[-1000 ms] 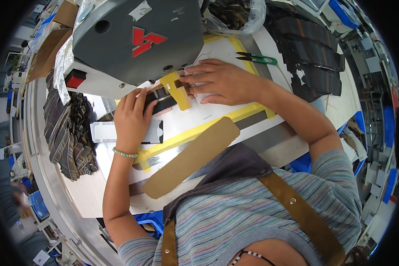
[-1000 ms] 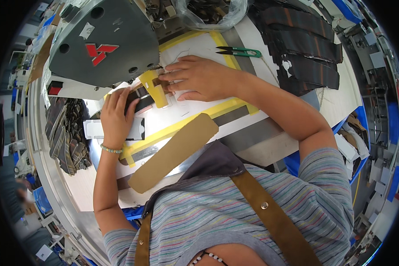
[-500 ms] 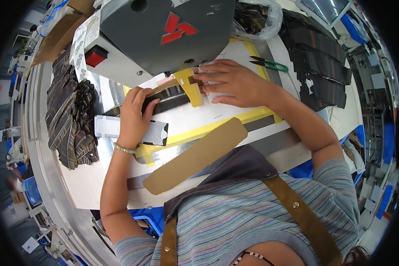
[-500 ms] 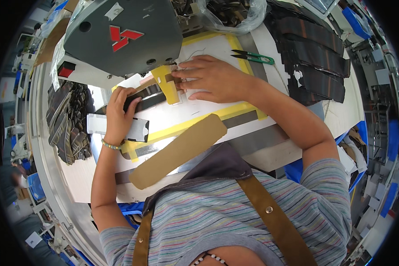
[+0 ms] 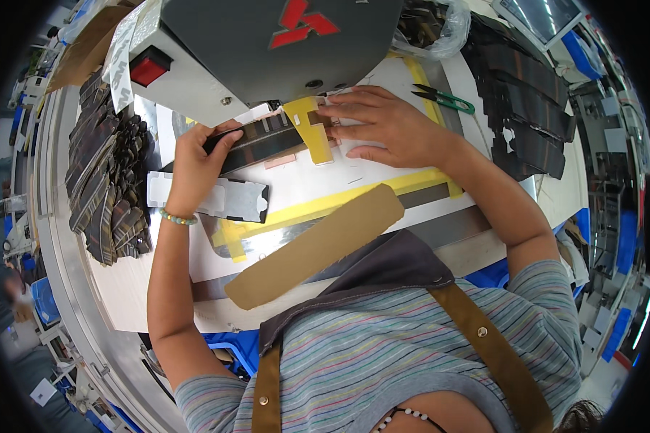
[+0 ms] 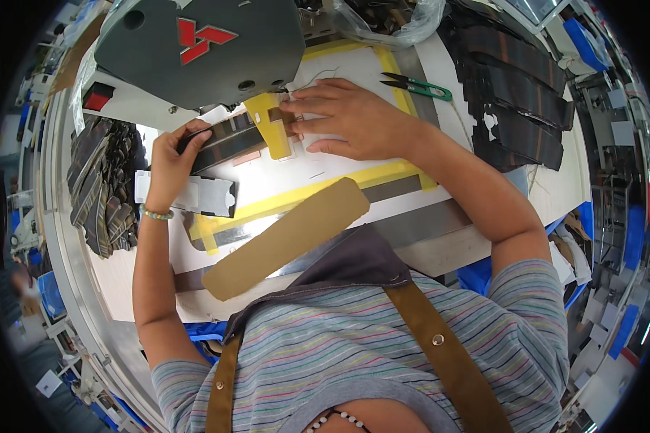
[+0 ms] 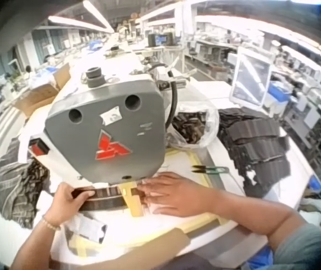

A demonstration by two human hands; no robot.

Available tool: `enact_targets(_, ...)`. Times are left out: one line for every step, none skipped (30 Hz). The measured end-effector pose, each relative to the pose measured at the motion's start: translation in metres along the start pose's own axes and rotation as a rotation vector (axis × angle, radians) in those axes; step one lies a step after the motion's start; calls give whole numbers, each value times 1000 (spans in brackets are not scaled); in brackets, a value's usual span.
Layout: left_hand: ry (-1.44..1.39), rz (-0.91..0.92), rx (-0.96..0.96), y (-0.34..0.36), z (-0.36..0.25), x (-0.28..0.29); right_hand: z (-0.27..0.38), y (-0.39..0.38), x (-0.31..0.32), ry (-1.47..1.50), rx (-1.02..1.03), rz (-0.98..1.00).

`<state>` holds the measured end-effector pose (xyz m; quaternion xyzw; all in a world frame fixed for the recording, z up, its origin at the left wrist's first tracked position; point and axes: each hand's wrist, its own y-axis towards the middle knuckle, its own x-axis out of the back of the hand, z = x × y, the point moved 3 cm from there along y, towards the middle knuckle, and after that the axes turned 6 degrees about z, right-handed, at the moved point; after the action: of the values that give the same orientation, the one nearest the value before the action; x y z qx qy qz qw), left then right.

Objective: The recorder is using an industrial sewing machine to assemble leather or fabric components for goods.

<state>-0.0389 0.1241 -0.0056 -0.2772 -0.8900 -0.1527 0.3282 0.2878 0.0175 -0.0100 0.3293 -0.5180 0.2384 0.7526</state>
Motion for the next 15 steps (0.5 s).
enact_targets(0,3,-2,4,1,5,-1,-1,0,0,-3,-1)
enact_targets(-46,54,108,8,8,9,-3,-3,3,20,-35,-98)
enact_targets(-92,108,215,14,4,11,-6,-6,7,39,-71,-196)
enact_targets(-199,97,147,16,-19,6,-7,-8,7,37,-79,-198)
enact_targets(-199,105,143,19,-16,-2,-10,-10,8,39,-117,-234)
enact_targets(-171,73,62,17,-10,-6,-12,-8,10,42,-141,-275)
enact_targets(-146,48,-21,20,-11,-11,-12,-7,10,40,-143,-279)
enact_targets(-137,21,28,17,-10,-18,-12,-5,10,51,-141,-270)
enact_targets(-139,31,20,16,-16,-24,-12,-7,10,60,-147,-259)
enact_targets(-51,47,38,15,-21,-28,-13,-8,10,55,-158,-262)
enact_targets(36,63,56,16,-23,-32,-12,-8,10,47,-115,-255)
enact_targets(28,25,29,14,-23,-32,-10,-7,9,43,-64,-246)
enact_targets(28,27,30,13,-23,-33,-10,-7,10,44,-66,-246)
enact_targets(45,4,18,13,-24,-33,-8,-6,11,58,-37,-226)
enact_targets(60,-20,5,13,-25,-32,-7,-5,12,72,-7,-204)
